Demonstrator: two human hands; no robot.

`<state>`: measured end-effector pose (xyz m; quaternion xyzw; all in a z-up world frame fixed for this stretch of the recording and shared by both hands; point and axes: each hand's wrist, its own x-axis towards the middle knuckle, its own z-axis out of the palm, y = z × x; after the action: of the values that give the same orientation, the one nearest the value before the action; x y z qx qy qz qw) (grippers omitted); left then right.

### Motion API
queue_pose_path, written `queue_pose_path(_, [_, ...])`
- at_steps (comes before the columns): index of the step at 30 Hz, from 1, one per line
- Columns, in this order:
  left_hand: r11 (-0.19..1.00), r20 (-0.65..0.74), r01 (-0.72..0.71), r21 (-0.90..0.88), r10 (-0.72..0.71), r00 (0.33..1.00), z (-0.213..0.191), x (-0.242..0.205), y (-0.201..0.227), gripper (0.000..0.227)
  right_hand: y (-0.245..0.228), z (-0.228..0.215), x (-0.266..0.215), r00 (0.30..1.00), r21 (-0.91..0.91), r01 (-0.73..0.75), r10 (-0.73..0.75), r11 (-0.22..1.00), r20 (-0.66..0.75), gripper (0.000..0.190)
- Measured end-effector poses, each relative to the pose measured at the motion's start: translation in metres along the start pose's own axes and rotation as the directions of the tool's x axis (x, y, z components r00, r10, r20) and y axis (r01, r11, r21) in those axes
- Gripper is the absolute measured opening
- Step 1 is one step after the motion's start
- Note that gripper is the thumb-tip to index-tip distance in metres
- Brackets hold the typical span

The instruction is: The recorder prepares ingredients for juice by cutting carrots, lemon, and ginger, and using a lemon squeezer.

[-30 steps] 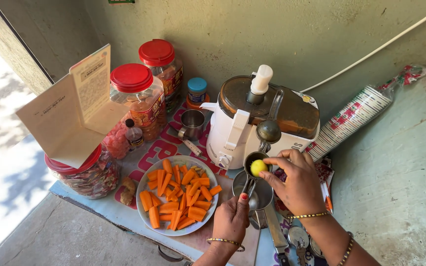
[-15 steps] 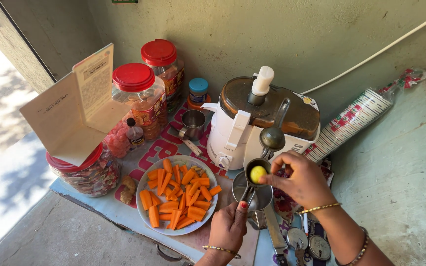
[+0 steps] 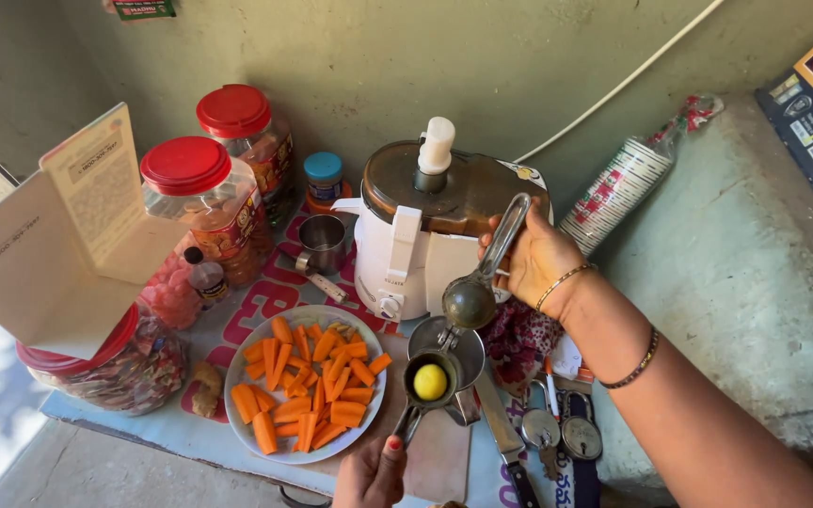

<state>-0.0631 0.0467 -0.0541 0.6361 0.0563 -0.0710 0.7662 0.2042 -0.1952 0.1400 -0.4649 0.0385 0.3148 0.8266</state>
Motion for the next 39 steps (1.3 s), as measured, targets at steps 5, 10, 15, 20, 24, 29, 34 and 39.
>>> queue_pose_path(5, [0.993,-0.088,0.063,-0.104,-0.072,0.994,0.059,0.012,0.018,0.052,0.024,0.052,-0.066,0.858,-0.509,0.484,-0.500,0.712,0.118,0.069])
queue_pose_path(10, [0.988,-0.104,0.122,-0.098,-0.132,0.986,0.100,0.031,0.032,0.064,0.068,0.070,-0.125,0.706,-0.808,0.569,-0.594,0.154,0.384,0.074])
queue_pose_path(15, [0.992,-0.187,0.109,-0.058,-0.118,0.975,0.119,0.030,0.044,0.065,0.101,0.072,-0.149,0.652,-0.890,0.452,-0.656,-0.066,0.380,0.038])
queue_pose_path(20, [0.990,-0.247,0.095,0.108,-0.066,0.967,0.127,0.027,0.049,0.066,0.111,0.007,-0.136,0.879,-0.651,0.301,-0.468,0.697,-0.094,0.058])
queue_pose_path(24, [0.968,-0.225,0.063,0.243,-0.007,0.974,0.130,0.026,0.056,0.068,0.091,0.024,-0.133,0.960,0.036,-0.275,0.277,0.961,-0.048,0.055])
queue_pose_path(29, [0.946,-0.136,0.125,0.301,-0.087,0.987,0.131,0.037,0.069,0.071,0.084,0.019,-0.116,0.925,0.004,-0.363,0.360,0.932,0.119,0.052])
queue_pose_path(34, [0.913,-0.015,0.266,0.308,-0.275,0.961,0.130,0.048,0.091,0.098,0.090,-0.060,-0.078,0.932,-0.096,-0.335,0.345,0.937,0.114,0.052])
queue_pose_path(39, [0.940,0.096,0.315,0.128,-0.328,0.940,0.129,0.050,0.109,0.108,0.086,-0.025,-0.077,0.892,-0.184,-0.422,0.443,0.888,0.087,0.058])
